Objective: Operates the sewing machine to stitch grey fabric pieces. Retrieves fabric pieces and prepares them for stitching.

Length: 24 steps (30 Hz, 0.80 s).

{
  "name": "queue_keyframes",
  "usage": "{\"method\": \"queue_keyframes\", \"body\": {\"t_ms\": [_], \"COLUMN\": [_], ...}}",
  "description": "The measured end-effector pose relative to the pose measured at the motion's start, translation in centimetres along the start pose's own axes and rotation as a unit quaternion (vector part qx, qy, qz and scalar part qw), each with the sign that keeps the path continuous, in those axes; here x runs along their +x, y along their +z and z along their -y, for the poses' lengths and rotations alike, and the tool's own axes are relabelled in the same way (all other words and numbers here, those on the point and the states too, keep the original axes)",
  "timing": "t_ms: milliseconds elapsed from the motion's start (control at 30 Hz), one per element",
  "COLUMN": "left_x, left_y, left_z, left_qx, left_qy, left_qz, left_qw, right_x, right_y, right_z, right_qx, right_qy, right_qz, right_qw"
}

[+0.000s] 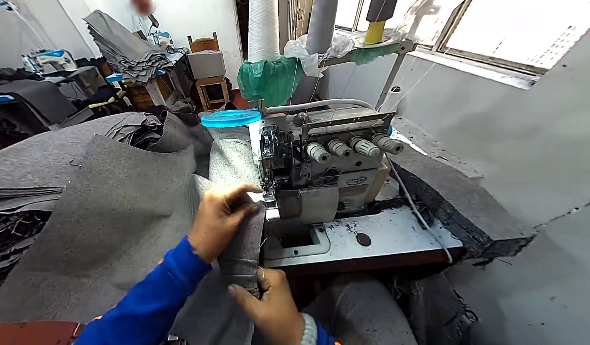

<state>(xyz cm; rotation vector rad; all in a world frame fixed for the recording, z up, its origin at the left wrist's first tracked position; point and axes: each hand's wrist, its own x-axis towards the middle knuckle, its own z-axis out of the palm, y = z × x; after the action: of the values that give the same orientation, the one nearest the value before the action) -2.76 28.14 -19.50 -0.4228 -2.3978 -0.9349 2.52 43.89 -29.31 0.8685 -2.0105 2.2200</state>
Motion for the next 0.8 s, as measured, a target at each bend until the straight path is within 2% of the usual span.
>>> {"method": "queue_keyframes", "body": {"t_ms": [133,233,367,467,533,600,700,800], "left_x": [-2.4,-3.5,-2.8,-1.9,-2.6,-4.9,-8.0,-8.8], "left_y": [2.1,2.6,3.2,2.1,0.9,0.4,0.9,1.1], "left_z": [-1.2,-4.1,-4.5,-4.7,-6.2,-8.1,-8.8,-6.8], "left_qx": [0.226,0.284,0.27,0.205,0.142,0.112,0.158,0.245], "left_qy": [0.122,0.1,0.072,0.063,0.077,0.08,0.099,0.145], "left_qz": [-0.097,-0.05,0.0,0.026,0.079,0.129,0.169,0.14], "left_qw": [0.961,0.952,0.96,0.976,0.984,0.982,0.968,0.948], "right_x": [-1.0,-1.6,0.4,1.7,2.0,2.1,2.1,2.2], "right_y": [-1.4,-2.9,-4.4,-5.0,-5.5,-6.1,-6.5,-5.8], "right_z": [0.3,0.8,0.8,1.5,1.6,1.4,1.8,2.1], "right_qx": [0.052,0.072,0.137,0.224,0.254,0.225,0.067,-0.1], "right_qy": [0.065,0.076,0.046,0.078,0.092,0.079,0.038,-0.001], "right_qz": [0.09,0.09,0.071,0.07,0.089,0.118,0.104,0.061], "right_qw": [0.993,0.99,0.987,0.969,0.959,0.964,0.992,0.993]}}
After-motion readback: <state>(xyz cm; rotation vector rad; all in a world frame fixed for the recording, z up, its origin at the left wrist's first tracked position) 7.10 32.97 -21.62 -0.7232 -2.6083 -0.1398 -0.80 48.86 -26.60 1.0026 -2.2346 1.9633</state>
